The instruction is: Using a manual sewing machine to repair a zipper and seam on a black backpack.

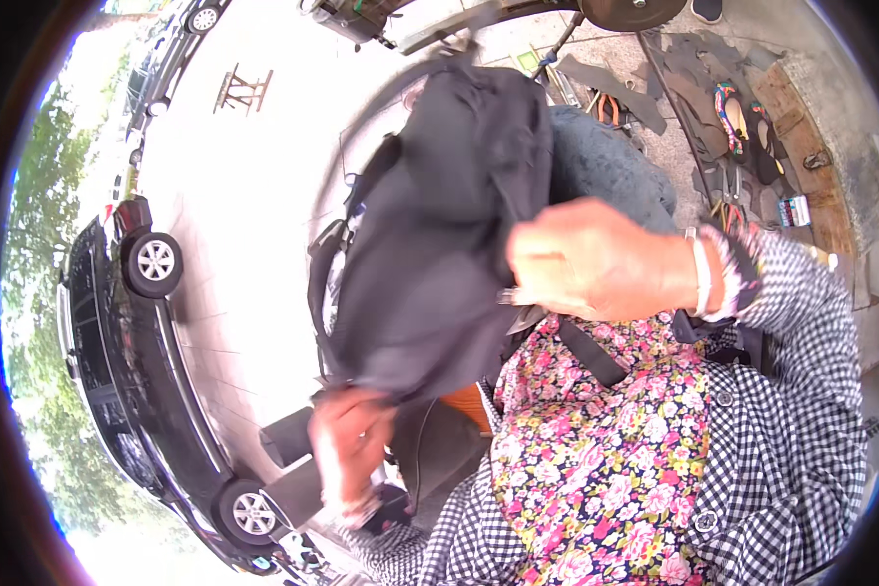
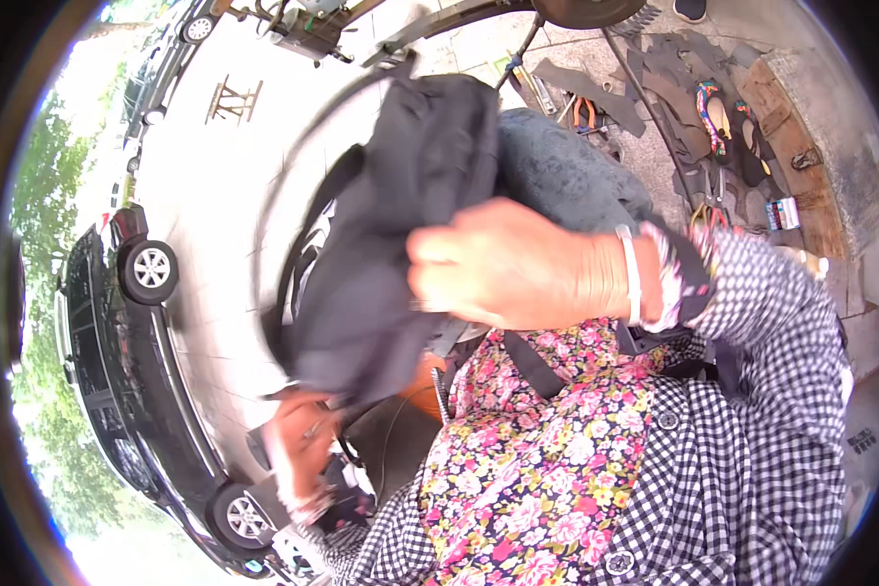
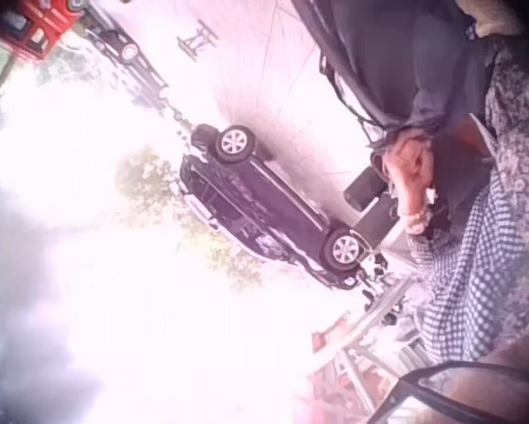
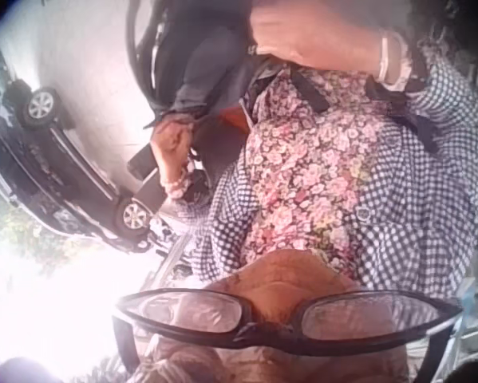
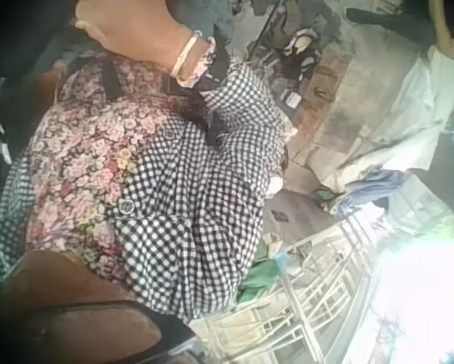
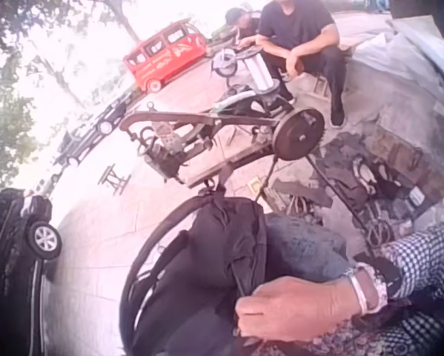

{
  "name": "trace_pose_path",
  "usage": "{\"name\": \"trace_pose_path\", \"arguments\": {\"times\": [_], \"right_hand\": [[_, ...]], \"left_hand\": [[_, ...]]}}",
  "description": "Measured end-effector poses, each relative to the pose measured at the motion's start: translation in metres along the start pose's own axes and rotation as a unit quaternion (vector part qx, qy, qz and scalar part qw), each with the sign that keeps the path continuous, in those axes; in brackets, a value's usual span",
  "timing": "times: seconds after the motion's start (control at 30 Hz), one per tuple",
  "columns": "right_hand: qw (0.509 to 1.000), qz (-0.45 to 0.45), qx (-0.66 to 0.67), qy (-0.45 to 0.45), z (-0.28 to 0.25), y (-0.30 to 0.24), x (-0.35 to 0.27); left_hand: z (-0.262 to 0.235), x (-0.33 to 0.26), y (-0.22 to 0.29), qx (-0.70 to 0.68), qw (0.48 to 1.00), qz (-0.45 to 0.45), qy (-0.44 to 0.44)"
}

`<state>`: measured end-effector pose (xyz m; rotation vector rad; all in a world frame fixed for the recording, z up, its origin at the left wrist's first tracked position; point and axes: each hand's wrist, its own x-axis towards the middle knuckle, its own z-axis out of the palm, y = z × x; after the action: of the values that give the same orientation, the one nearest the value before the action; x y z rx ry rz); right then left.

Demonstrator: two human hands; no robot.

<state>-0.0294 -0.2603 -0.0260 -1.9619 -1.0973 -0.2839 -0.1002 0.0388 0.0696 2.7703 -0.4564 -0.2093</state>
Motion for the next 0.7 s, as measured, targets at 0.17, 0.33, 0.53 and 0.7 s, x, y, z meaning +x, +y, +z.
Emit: {"name": "trace_pose_path", "arguments": {"times": [0.17, 0.33, 0.53, 0.7], "right_hand": [[0.995, 0.058, -0.029, -0.079, 0.041, 0.005, -0.068], [0.998, 0.055, -0.009, 0.023, 0.027, 0.007, -0.066], [0.998, 0.058, -0.011, 0.005, 0.028, 0.003, -0.078], [0.998, 0.066, -0.017, 0.009, 0.023, 0.002, -0.084]], "left_hand": [[0.092, -0.002, -0.022, -0.096, 0.987, 0.056, -0.118], [0.079, 0.019, 0.037, -0.071, 0.973, 0.19, 0.113], [0.102, 0.059, 0.072, -0.019, 0.979, 0.199, -0.034], [0.112, 0.065, 0.07, -0.077, 0.973, 0.2, -0.08]]}}
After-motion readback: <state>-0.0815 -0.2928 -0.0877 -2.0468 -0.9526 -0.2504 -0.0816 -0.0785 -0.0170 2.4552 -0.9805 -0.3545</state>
